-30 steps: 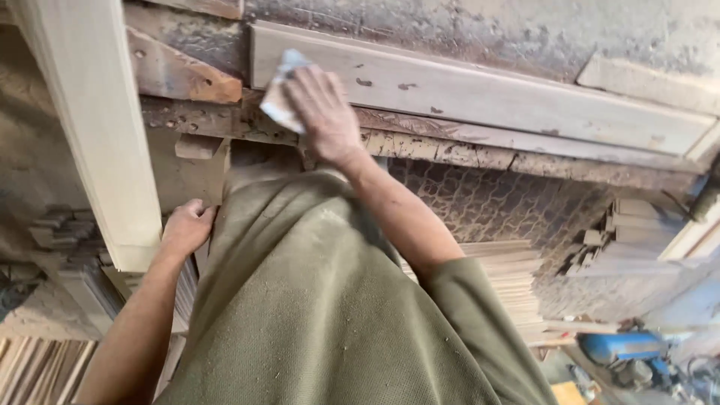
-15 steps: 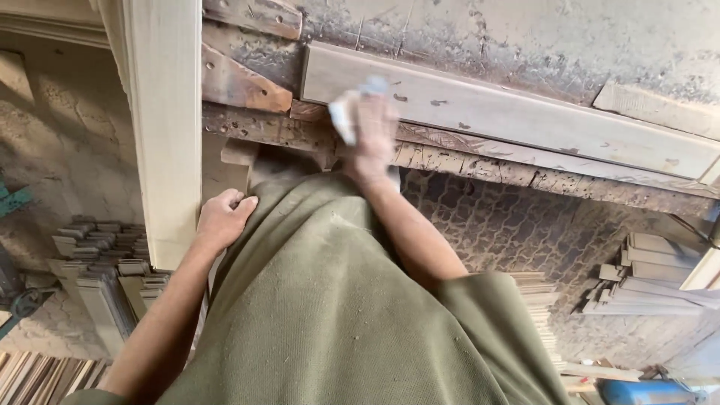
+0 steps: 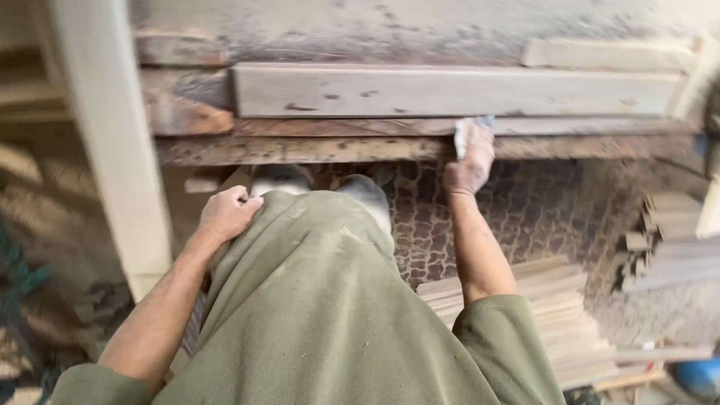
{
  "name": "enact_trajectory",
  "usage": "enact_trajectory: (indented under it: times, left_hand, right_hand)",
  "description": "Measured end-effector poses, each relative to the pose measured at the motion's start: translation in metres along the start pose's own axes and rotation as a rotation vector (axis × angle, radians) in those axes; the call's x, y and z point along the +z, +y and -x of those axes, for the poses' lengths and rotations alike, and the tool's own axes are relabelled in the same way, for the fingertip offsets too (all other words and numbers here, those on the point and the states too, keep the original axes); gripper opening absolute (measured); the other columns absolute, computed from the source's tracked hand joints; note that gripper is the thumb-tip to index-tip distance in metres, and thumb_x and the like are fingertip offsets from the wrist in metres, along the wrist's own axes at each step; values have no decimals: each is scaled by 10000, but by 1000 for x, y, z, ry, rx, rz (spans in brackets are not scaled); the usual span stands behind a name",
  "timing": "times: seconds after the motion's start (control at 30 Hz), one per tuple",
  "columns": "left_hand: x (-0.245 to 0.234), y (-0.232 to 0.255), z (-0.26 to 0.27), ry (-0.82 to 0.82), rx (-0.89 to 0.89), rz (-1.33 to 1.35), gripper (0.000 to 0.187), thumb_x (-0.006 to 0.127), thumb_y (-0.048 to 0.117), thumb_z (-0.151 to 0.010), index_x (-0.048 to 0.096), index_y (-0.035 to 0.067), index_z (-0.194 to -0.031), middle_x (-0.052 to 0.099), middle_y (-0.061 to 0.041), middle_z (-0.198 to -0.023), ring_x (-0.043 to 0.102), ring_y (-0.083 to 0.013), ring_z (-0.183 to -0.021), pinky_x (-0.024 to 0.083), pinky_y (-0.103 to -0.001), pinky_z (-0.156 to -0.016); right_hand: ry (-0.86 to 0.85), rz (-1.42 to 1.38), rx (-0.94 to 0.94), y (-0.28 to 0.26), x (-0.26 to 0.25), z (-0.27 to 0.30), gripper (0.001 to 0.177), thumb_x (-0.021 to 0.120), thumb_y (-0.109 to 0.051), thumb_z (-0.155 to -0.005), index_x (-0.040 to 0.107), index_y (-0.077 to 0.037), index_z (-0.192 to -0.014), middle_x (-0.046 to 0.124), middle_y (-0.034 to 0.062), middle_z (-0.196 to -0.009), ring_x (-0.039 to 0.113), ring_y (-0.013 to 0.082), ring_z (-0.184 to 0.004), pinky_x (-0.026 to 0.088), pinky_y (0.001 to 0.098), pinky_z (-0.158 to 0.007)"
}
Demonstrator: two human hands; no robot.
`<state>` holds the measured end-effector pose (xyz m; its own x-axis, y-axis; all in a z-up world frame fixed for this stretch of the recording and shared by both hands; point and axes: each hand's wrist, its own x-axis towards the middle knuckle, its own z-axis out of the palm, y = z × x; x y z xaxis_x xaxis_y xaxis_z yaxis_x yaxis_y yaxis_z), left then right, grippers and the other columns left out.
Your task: Sanding wooden boards with a power sander, applying glue to small gaps, and wiping the surface clean.
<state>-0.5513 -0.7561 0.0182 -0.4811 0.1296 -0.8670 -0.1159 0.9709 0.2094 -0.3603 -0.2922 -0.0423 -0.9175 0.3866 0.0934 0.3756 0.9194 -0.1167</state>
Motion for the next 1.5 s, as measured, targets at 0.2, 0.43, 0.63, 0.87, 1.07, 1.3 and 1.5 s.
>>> enact_trajectory:
  times: [0.2,0.43,0.63,0.87,1.07,1.3,1.5]
  left_hand:
    - [55,73,-31,20,175,-193,460,614,524,-879,732,114,-1051,760,-200,-1105,672,-418,-1153,542,-543,-936]
    - [155,249,9,-29,401,-349,485,605,504,-898,736,99,-1131,743,-205,-1193,657,-411,-1203,529,-563,-986]
    - [266,342,10,-148,719,-686,407,582,457,-933,698,166,-1192,733,-133,-1217,679,-330,-1203,550,-488,-1022]
    - [349,468,-12,-255,928,-887,355,603,466,-898,683,136,-999,720,-183,-1051,710,-389,-1084,594,-510,-907]
    - [405,566,-31,-249,1070,-877,377,671,412,-834,674,71,-993,736,-165,-982,686,-424,-939,571,-511,-791]
    - [444,714,-3,-281,915,-916,346,620,481,-881,712,173,-1010,753,-163,-1032,738,-369,-1059,601,-526,-910]
    - [442,769,8,-200,827,-700,376,621,475,-885,689,130,-1020,735,-202,-1063,707,-414,-1108,578,-559,-948]
  right_hand:
    - [56,-99,988,172,32,254,272,520,-231,-1015,694,-186,-1219,735,123,-1089,688,372,-1074,524,479,-976]
    - [-854,-78,901,102,106,505,490,469,-424,-939,806,-70,-918,785,193,-924,747,350,-998,568,485,-932]
    - [-696,-282,1341,54,91,556,438,527,-408,-923,785,-53,-917,769,168,-890,704,316,-900,551,445,-852]
    - [-403,-508,1857,114,88,547,390,595,-388,-904,760,-35,-915,751,138,-850,654,275,-787,530,397,-760]
    - [127,-781,2166,263,23,453,358,628,-307,-966,739,-32,-1166,764,93,-981,650,197,-840,523,340,-764]
    - [615,-713,2062,489,-12,359,326,692,-296,-916,720,-38,-1112,698,235,-1125,664,409,-1107,575,540,-847]
    - [900,-1160,1739,670,-94,241,171,670,-81,-898,640,61,-989,607,255,-944,662,369,-806,628,509,-652]
